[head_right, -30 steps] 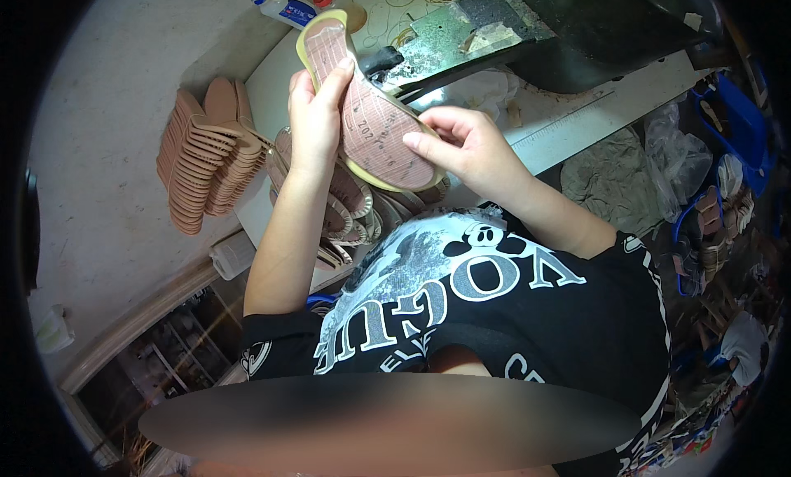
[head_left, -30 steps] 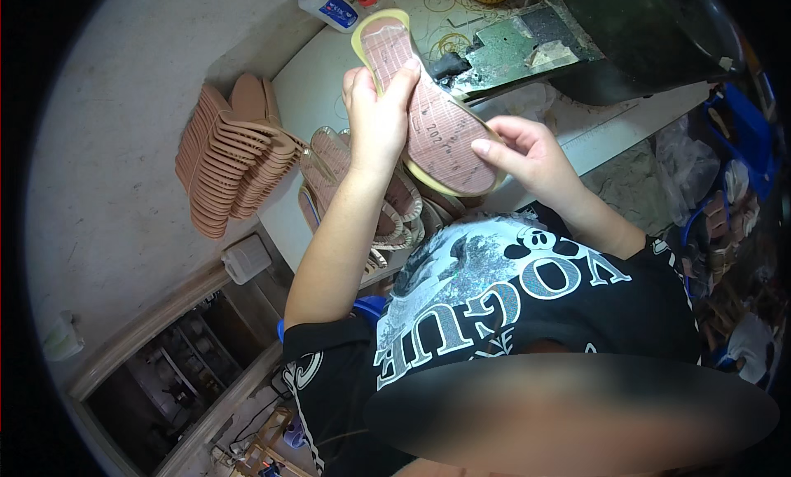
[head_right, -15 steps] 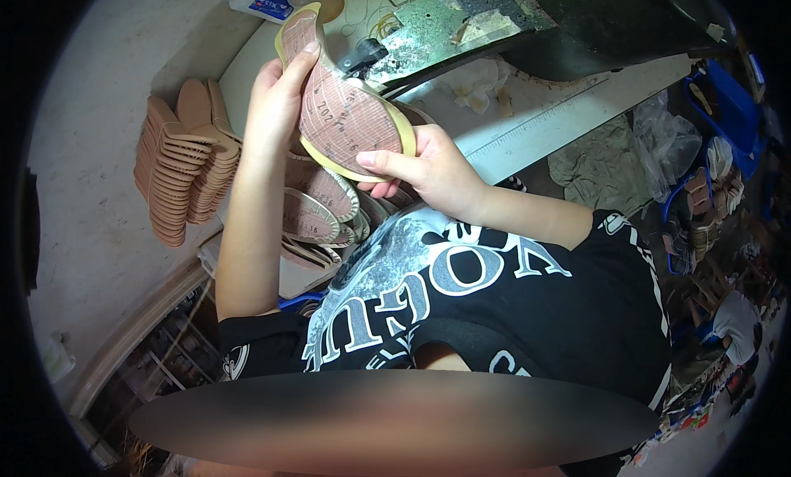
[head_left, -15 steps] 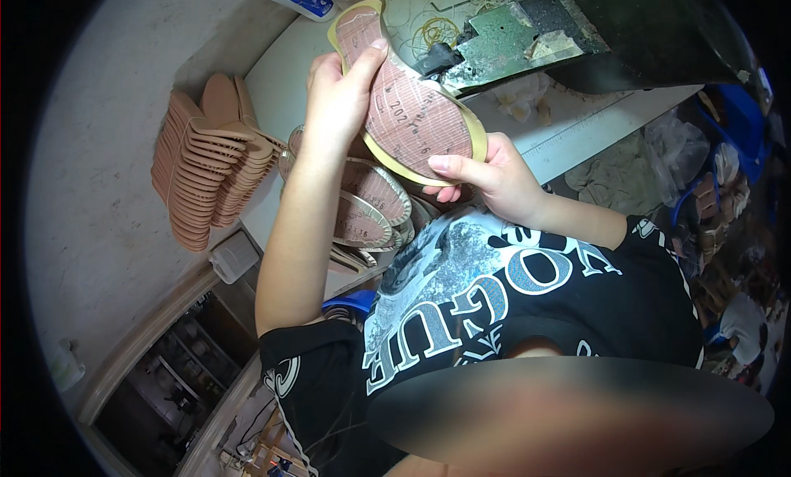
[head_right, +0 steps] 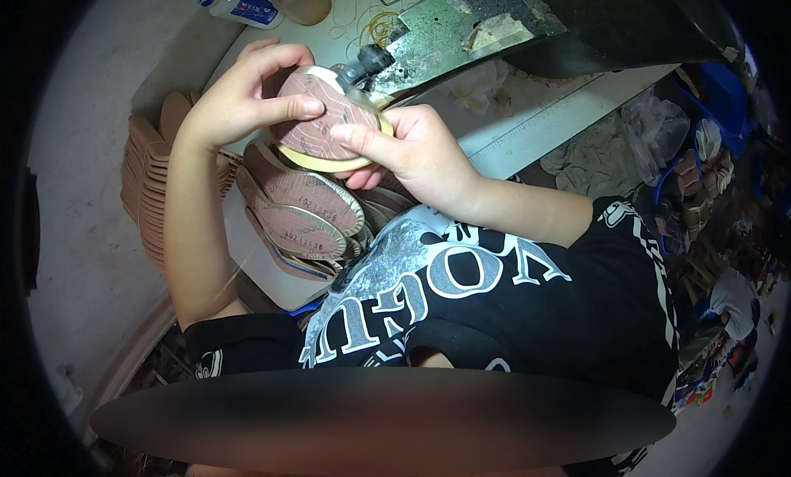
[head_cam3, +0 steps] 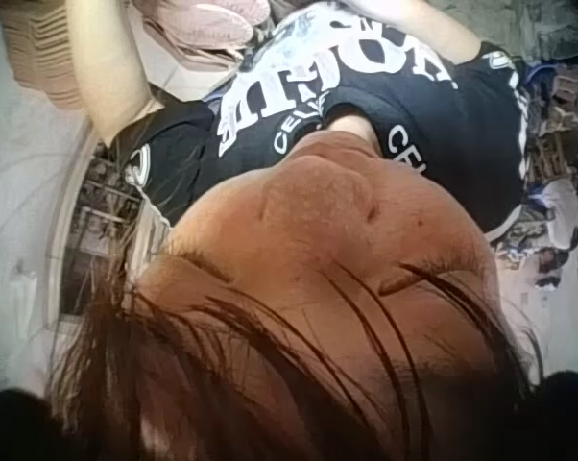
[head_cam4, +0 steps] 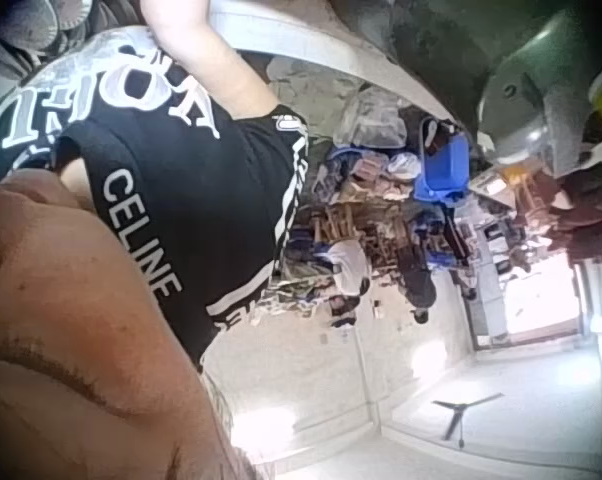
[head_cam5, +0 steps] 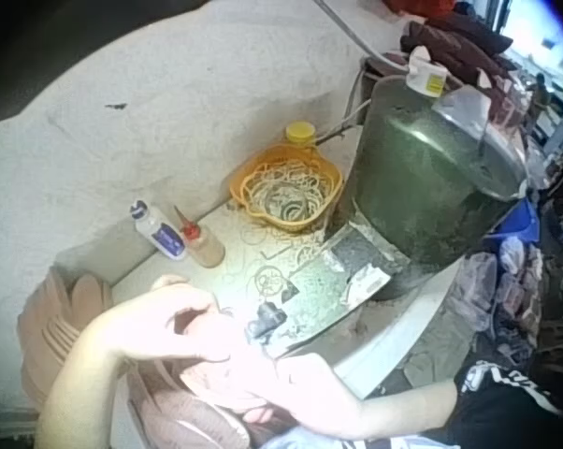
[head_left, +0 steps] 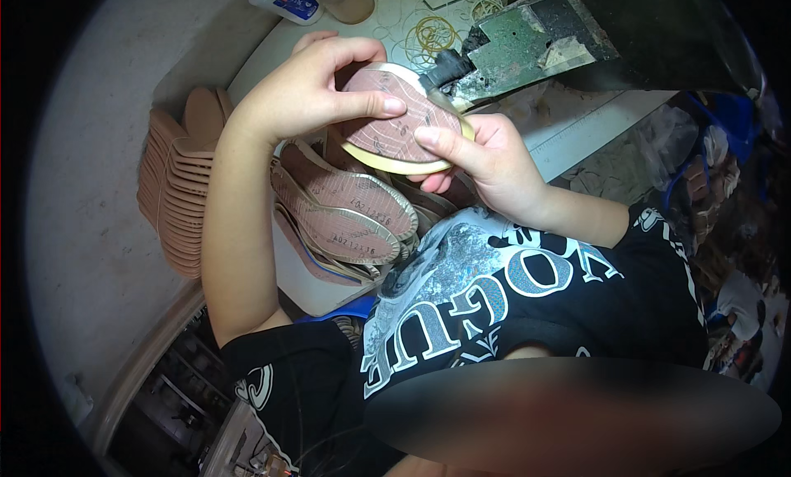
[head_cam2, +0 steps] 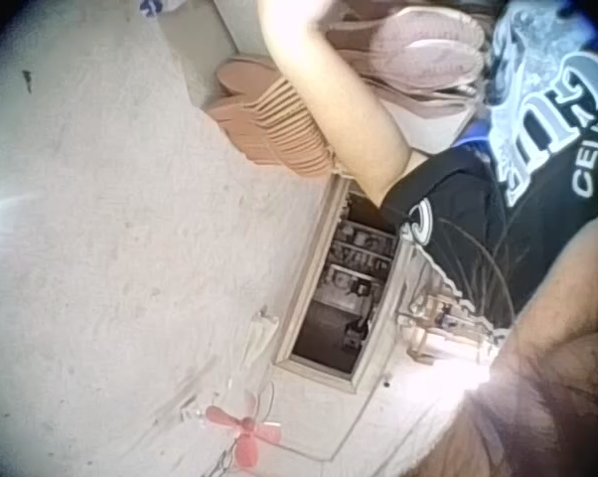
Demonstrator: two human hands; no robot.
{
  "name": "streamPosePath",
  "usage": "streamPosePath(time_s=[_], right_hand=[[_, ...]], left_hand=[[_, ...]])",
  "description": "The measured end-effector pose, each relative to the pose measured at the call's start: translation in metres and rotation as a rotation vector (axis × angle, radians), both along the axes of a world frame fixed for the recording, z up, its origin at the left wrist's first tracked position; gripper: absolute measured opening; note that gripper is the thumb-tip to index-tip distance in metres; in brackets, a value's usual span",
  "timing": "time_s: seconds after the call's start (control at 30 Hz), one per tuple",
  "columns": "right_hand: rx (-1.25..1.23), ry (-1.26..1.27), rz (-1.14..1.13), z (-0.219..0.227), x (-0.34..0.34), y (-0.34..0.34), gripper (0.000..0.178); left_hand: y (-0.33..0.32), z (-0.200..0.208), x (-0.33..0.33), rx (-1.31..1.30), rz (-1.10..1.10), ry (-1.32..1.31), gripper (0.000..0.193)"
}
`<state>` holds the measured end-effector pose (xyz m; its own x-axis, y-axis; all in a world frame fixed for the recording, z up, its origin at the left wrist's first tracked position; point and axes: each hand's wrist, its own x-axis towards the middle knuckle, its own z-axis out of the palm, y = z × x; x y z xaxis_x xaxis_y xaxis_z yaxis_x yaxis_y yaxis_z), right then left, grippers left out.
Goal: Assembling shoe insoles and soles at a workstation in a factory.
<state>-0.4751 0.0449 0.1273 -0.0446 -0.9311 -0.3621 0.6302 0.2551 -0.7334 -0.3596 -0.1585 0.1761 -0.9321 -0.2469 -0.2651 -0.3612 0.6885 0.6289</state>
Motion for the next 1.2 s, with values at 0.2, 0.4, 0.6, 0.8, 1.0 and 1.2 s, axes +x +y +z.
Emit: streamPosePath(time_s=[0.2, 0.4, 0.6, 0.8, 1.0, 1.2], right_hand=[[0.054, 0.040, 0.011, 0.009, -0.005, 0.002, 0.038], [0.072, 0.006, -0.010, 0.007, -0.008, 0.004, 0.039], [0.045, -0.024, 0.006, 0.005, -0.008, 0.001, 0.038], [0.006, 0.024, 0.017, -0.005, -0.016, -0.012, 0.035], [-0.072, 0.132, 0.219, -0.013, -0.015, -0.015, 0.036], [-0.086, 0.279, 0.366, -0.021, -0.018, -0.009, 0.039]], left_hand=[[0.009, 0.009, 0.004, 0.329, 0.075, -0.132, 0.036], [0.021, 0.003, 0.014, 0.371, 0.166, -0.121, 0.032], [0.033, -0.002, 0.029, 0.449, 0.299, -0.140, 0.032], [0.048, 0.006, 0.025, 0.535, 0.405, -0.177, 0.038], [0.069, 0.000, 0.027, 0.630, 0.771, -0.276, 0.048], [0.078, -0.003, 0.030, 0.666, 0.840, -0.226, 0.059]])
